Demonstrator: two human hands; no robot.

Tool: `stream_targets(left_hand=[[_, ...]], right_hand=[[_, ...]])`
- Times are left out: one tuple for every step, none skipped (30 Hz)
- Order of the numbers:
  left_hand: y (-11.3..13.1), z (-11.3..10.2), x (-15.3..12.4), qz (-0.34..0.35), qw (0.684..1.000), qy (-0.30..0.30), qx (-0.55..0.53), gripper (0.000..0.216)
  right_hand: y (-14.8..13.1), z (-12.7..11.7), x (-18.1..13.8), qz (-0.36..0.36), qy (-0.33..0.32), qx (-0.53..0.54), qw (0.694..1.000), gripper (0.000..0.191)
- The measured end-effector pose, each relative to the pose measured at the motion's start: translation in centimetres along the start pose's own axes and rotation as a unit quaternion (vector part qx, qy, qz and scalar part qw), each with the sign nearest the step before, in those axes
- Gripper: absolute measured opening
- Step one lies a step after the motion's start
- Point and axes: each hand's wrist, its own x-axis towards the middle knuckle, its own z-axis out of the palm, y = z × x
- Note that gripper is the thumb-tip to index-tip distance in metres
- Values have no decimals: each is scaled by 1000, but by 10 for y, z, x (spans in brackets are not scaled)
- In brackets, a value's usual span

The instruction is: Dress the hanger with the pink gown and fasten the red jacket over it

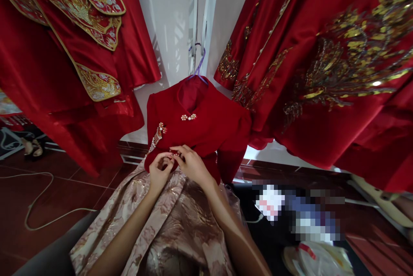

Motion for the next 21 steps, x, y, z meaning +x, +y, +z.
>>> stream_targets(left_hand=[[0, 0, 0, -4, 1000, -1, 0, 22], [-1, 0, 0, -7, 1000, -2, 1, 22], [-2, 0, 0, -10, 1000, -2, 1, 22], [-3, 0, 1, -13, 1000, -1, 0, 22], [-4, 0, 1, -17, 1000, 1, -3, 22], [-5, 0, 1, -22, 1000, 3, -8, 22], [-6, 0, 2, -30, 999, 3, -15, 23], [-6, 0, 2, -40, 999, 3, -24, 23], [-6, 0, 3, -50, 998, 2, -32, 24], [-6, 0, 3, -60, 997, 0, -40, 24], [-6, 0, 4, -70, 996, -3, -48, 24], [-6, -1, 4, -78, 995, -4, -54, 24], [-5, -1, 5, -86, 995, -6, -59, 24], [-5, -1, 5, -92, 994, -7, -62, 24], [-5, -1, 6, -97, 993, -7, -64, 24], [-5, -1, 6, -101, 993, -5, -65, 24], [-5, -2, 6, -102, 993, -4, -63, 23], [-6, -2, 6, -102, 993, -5, -59, 23], [-6, -3, 6, -100, 993, -6, -55, 23], [-6, -3, 6, -97, 994, -7, -50, 22], [-6, -3, 6, -93, 995, -9, -44, 21]], right_hand=[[-1, 0, 0, 3, 6, -1, 1000, 33], [-1, 1, 0, 6, 11, -4, 1000, 33], [-2, 1, 0, 8, 15, -9, 1000, 33], [-2, 1, 0, 10, 20, -14, 1000, 33], [-2, 2, 0, 12, 25, -19, 999, 33], [-1, 2, 0, 13, 29, -22, 999, 33], [-1, 2, 0, 14, 31, -24, 999, 33], [0, 2, 0, 15, 31, -24, 999, 33], [1, 2, 0, 15, 29, -25, 999, 33], [2, 2, 0, 14, 27, -26, 999, 33], [3, 3, 0, 13, 26, -27, 999, 33], [3, 3, 0, 13, 28, -28, 999, 33], [4, 4, 0, 13, 31, -30, 999, 33], [4, 4, 0, 12, 35, -32, 999, 32], [4, 5, 0, 12, 39, -33, 999, 32], [5, 6, 0, 10, 41, -34, 999, 31], [5, 6, 0, 8, 42, -35, 998, 30], [4, 7, 0, 7, 42, -37, 998, 29], [4, 7, 0, 5, 41, -39, 998, 29], [4, 7, 0, 4, 41, -41, 998, 28], [4, 8, 0, 3, 41, -43, 998, 28]])
